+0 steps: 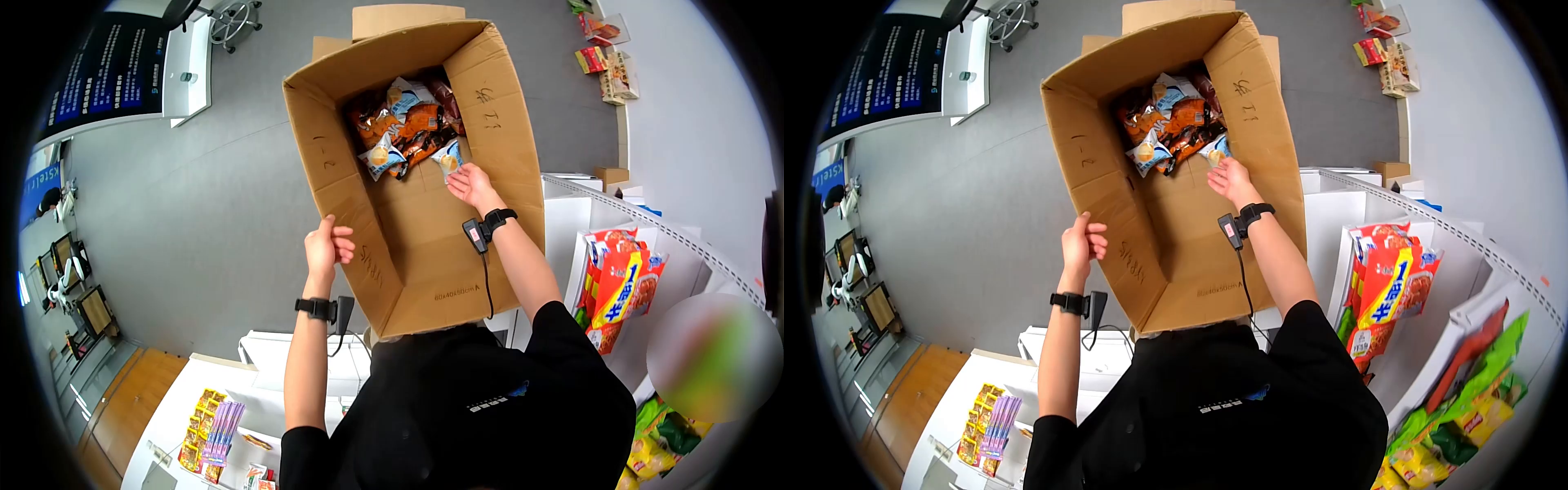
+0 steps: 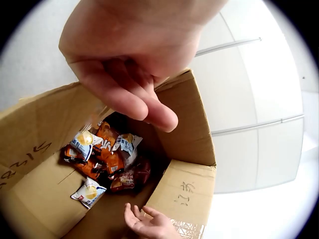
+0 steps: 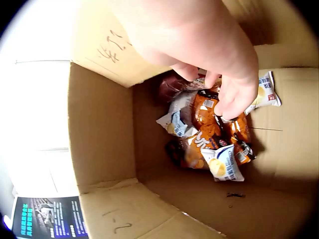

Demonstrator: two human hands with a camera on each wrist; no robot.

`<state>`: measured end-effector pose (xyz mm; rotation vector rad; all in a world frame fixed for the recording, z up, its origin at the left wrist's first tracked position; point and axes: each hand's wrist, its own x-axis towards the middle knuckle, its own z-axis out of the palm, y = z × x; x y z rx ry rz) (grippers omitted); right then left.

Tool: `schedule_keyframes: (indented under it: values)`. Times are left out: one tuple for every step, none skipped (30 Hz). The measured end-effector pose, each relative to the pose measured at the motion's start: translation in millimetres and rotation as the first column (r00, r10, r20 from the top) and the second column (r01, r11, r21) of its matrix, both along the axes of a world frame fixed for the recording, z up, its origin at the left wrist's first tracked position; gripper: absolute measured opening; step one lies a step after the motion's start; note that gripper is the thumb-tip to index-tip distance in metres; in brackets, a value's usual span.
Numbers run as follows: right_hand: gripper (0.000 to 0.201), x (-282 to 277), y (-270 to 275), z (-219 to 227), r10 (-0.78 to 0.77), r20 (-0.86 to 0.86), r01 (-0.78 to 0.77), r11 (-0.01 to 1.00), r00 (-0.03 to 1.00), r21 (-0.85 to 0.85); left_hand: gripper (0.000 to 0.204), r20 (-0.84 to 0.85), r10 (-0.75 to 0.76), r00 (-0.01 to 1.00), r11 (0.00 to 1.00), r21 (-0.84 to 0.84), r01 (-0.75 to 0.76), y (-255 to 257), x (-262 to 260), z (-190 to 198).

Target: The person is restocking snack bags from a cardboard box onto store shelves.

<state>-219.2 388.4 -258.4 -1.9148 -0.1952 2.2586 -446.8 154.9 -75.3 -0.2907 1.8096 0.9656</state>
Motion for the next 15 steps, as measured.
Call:
schedule_keyframes:
  values:
    - [0.035,0,2,-16,0.026,0.023,-0.026,1.0,0.999,-0.003,0.046,-0.005,0.005,1.0,1.0,-0.012,-0.005,2,0,0]
    - [0.038,1,3,-31,0.05,0.045,-0.05,0.999,0.998,-0.008,0.047,-0.023,0.005,1.0,1.0,-0.022,-0.006,3,2,-1]
    - [0.042,0,5,-46,0.111,0.086,-0.111,0.994,0.99,-0.005,0.047,-0.023,0.002,1.0,0.999,-0.033,-0.003,5,0,-1]
    - [0.046,-1,6,-60,0.172,0.125,-0.173,0.985,0.977,-0.005,0.048,-0.023,-0.002,1.0,0.999,-0.044,0.001,7,0,-2]
    - [0.05,0,6,-73,0.233,0.166,-0.235,0.972,0.958,-0.01,0.048,-0.021,-0.003,1.0,0.998,-0.057,0.002,6,1,-1]
    - [0.049,1,11,-91,0.291,0.26,-0.307,0.951,0.921,0.024,0.049,-0.017,-0.003,1.0,0.998,-0.065,0.002,8,0,-2]
    - [0.049,2,17,-112,0.342,0.354,-0.382,0.923,0.871,0.048,0.049,-0.012,-0.002,1.0,0.997,-0.075,0.001,8,-1,-3]
    - [0.048,3,23,-133,0.386,0.444,-0.458,0.887,0.809,0.063,0.05,-0.006,0.001,1.0,0.996,-0.086,-0.002,8,-1,-3]
    - [0.048,4,29,-156,0.421,0.53,-0.532,0.844,0.736,0.07,0.05,-0.01,0.001,1.0,0.996,-0.094,-0.002,9,-2,-3]
    - [0.047,4,31,-173,0.447,0.609,-0.605,0.794,0.655,0.067,0.05,-0.013,0.002,1.0,0.995,-0.104,-0.004,10,-2,-3]
    - [0.047,4,30,-190,0.464,0.682,-0.673,0.737,0.565,0.056,0.051,-0.016,0.004,1.0,0.993,-0.114,-0.006,10,-1,-4]
    - [0.041,2,33,-184,0.415,0.595,-0.611,0.774,0.688,0.166,0.052,-0.022,0.012,1.0,0.993,-0.118,-0.015,9,-1,-6]
    - [0.043,2,30,-202,0.397,0.618,-0.62,0.76,0.679,0.194,0.052,-0.027,0.016,0.999,0.993,-0.119,-0.019,9,-1,-7]
    - [0.045,-1,29,-217,0.377,0.639,-0.629,0.745,0.671,0.221,0.052,-0.032,0.02,0.999,0.992,-0.121,-0.024,9,0,-7]
    - [0.047,1,26,-245,0.356,0.659,-0.638,0.729,0.662,0.247,0.052,-0.037,0.023,0.999,0.992,-0.123,-0.027,9,0,-7]
